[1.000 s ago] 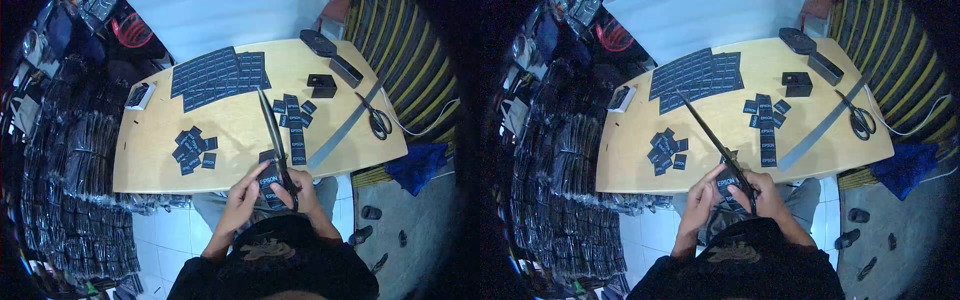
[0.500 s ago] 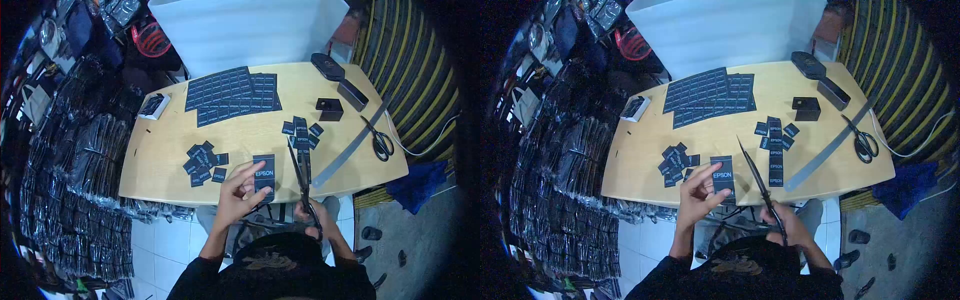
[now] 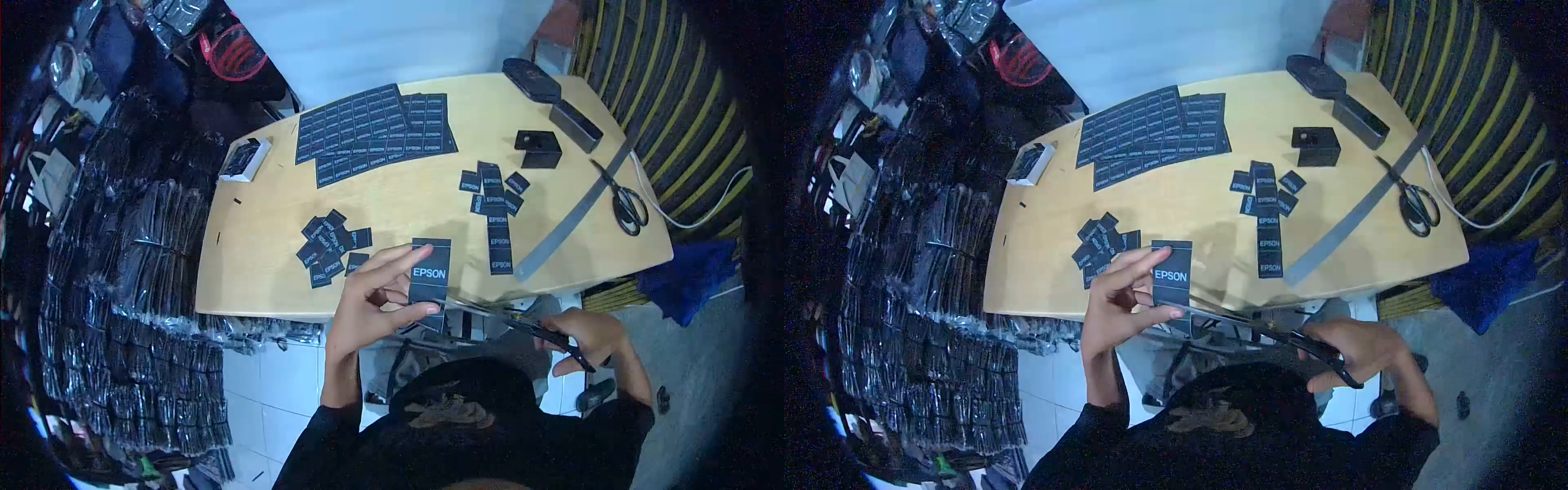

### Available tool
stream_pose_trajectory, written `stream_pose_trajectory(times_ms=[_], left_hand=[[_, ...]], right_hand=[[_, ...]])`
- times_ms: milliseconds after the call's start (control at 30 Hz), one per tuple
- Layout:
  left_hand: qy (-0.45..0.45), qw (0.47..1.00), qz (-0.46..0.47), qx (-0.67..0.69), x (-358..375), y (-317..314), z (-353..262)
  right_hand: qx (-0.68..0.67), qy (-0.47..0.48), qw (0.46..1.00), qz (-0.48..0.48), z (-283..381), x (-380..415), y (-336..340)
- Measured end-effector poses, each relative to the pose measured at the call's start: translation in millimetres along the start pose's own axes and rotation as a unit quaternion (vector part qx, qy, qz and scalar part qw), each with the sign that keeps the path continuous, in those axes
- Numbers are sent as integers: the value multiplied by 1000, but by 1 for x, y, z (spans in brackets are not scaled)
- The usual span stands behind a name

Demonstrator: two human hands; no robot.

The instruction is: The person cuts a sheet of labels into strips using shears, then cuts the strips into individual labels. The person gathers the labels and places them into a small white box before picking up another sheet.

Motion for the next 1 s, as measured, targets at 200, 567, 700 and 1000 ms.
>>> stream_pose_trajectory(times_ms=[200, 567, 700, 1000], left_hand=[[16, 998, 50, 33, 1, -5, 6], [47, 989, 126, 55, -5, -22, 4], [60, 988, 122, 75, -5, -23, 8], [43, 991, 125, 31, -1, -22, 11]], right_hand=[[-35, 25, 997, 57, 8, -14, 1], [-65, 66, 995, 45, 10, -21, 4], [-63, 56, 995, 48, 5, -20, 1], [-57, 62, 995, 53, 6, -19, -2]])
Point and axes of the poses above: each hand's wrist, its own x-axis away from the middle knuckle, its own y-axis out of the back of the hand, z = x × y, the point moved 8 cm from there along -x, towards the middle knuckle, and after that the axes turned 9 degrees about x, right-handed, at the moved point
